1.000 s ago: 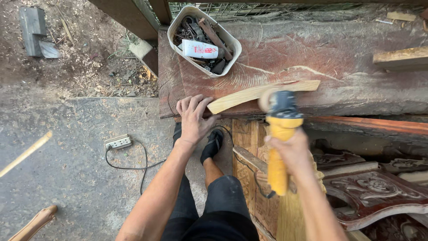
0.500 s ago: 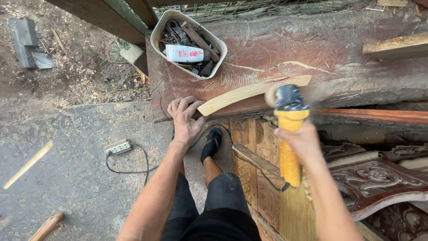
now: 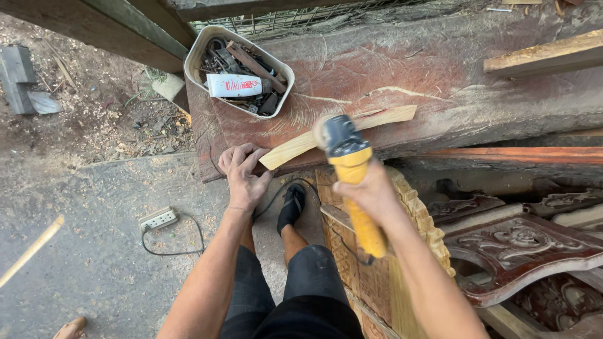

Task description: The person uses a handheld electric sander to smooth the surface of a long, thin piece of wood. They hold the wood with one hand and move the sander back and forth along its length, then place the finished piece on a nearby stack.

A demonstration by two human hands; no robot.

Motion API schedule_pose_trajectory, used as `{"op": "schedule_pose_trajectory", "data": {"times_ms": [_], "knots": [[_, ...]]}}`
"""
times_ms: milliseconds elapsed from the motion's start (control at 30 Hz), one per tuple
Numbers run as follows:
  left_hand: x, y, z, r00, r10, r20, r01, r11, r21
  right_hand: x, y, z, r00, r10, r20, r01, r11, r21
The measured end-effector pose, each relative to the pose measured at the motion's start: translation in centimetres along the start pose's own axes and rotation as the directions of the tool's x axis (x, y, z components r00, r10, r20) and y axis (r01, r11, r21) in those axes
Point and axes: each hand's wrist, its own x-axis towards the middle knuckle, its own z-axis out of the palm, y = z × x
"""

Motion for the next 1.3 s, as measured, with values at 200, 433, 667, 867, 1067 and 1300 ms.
{"op": "schedule_pose_trajectory", "data": {"times_ms": [200, 433, 667, 867, 1067, 1300], "knots": [[0.0, 0.3, -0.2, 1.000, -0.025, 0.017, 0.026, 1.000, -0.011, 1.8, 1.6, -7.4, 0.949, 0.266, -0.167, -0.241, 0.958, 0.155], [-0.2, 0.5, -0.1, 0.999, -0.042, 0.019, 0.043, 0.999, -0.029, 1.5, 4.3, -10.6, 0.935, 0.061, -0.351, 0.051, 0.952, 0.302], [0.0, 1.0, -0.3, 0.998, -0.054, 0.028, 0.055, 0.998, -0.016, -0.5, 5.0, -1.9, 0.996, -0.002, -0.092, 0.024, 0.972, 0.233], [-0.1, 0.9, -0.3, 0.998, -0.055, 0.026, 0.055, 0.998, -0.012, 0.6, 6.1, -6.5, 0.982, 0.100, -0.158, -0.055, 0.962, 0.266], [-0.3, 0.8, -0.1, 0.999, -0.041, 0.015, 0.041, 0.999, -0.006, 0.9, 5.7, -11.4, 0.934, 0.161, -0.318, -0.050, 0.942, 0.331], [-0.4, 0.5, 0.0, 1.000, -0.024, 0.004, 0.024, 1.000, 0.008, -0.4, 2.0, -3.8, 0.990, 0.137, -0.038, -0.118, 0.939, 0.324]]}}
